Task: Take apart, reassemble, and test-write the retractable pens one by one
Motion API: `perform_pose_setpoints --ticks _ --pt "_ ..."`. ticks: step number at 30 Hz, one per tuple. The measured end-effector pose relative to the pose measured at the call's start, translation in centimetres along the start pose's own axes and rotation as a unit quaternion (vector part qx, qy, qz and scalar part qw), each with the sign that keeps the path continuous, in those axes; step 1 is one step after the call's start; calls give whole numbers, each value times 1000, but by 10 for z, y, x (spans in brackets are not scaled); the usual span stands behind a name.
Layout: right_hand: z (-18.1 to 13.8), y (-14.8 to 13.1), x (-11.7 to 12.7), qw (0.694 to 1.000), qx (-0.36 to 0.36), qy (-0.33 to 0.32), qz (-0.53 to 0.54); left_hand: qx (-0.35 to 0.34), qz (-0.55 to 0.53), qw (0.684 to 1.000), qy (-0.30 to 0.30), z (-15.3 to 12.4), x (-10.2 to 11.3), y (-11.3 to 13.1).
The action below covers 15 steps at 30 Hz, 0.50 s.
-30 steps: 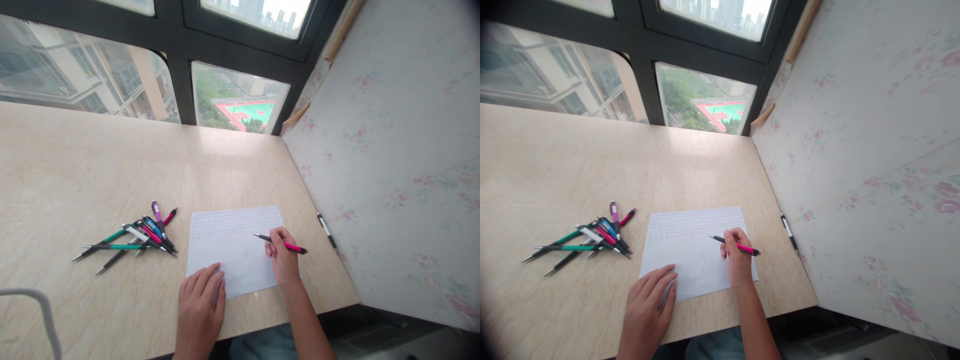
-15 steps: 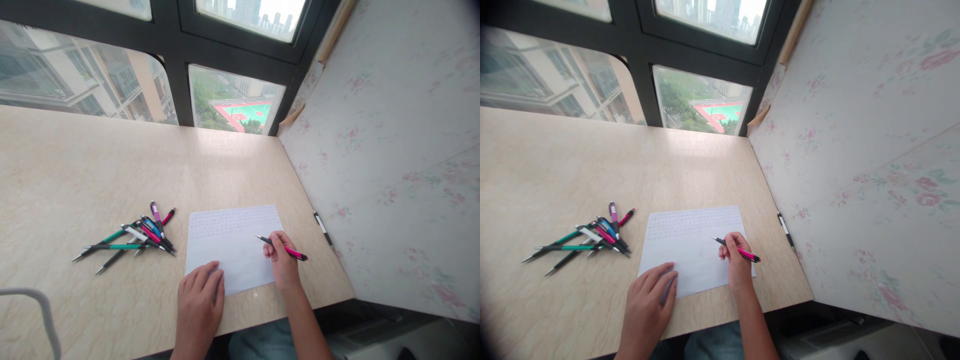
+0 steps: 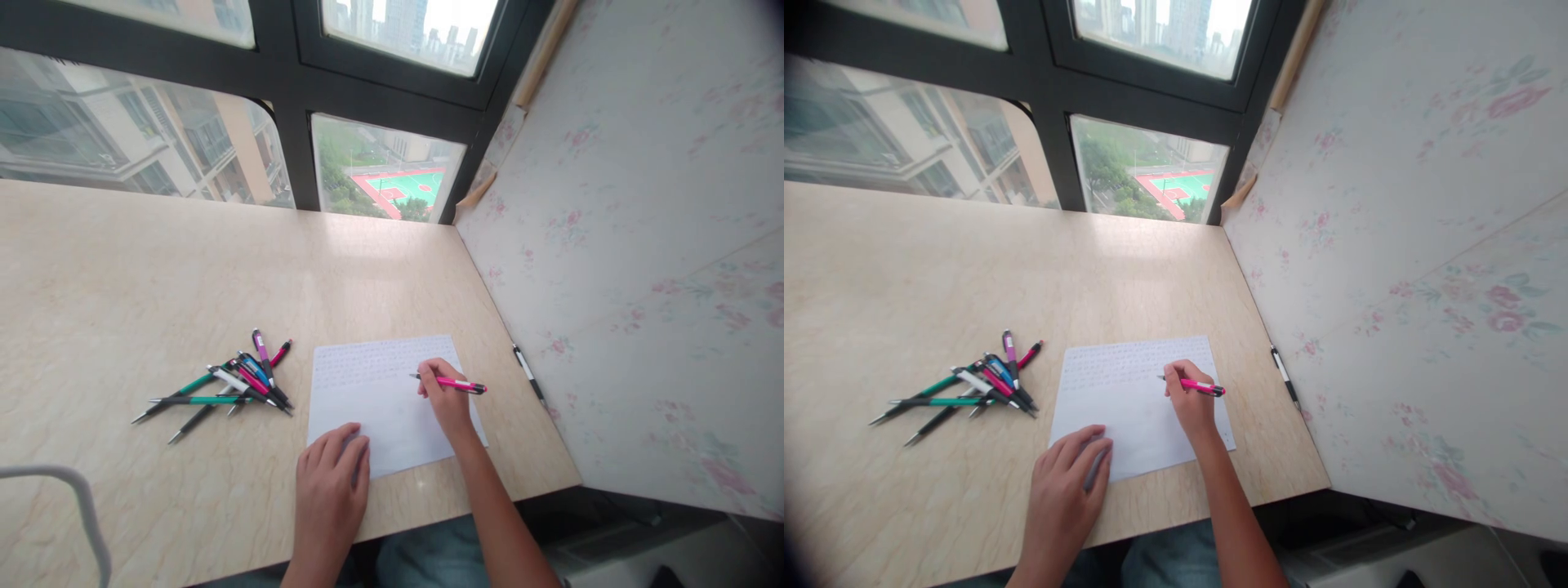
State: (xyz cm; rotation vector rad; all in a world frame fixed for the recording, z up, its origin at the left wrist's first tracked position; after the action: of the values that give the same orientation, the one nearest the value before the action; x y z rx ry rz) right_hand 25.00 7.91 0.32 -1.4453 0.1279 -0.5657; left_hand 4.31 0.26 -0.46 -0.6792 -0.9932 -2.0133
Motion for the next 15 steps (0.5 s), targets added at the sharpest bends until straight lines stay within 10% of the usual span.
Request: perform_pose_setpoints --ticks 15 --pt "5 10 -17 994 71 -8 -86 26 5 1000 -15 1 1 2"
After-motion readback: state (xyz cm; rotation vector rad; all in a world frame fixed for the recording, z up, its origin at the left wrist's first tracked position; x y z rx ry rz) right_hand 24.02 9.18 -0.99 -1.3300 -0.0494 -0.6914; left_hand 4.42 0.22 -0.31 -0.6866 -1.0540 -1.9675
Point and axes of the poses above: each hand's wrist, its own z-axis towards the middle knuckle, its own x-axis out of the back of the hand, y = z × x, the point moved 3 cm from there along z, towards the middle knuckle, and after that the axes turned 11 degrees about y, right-handed, at the moved point
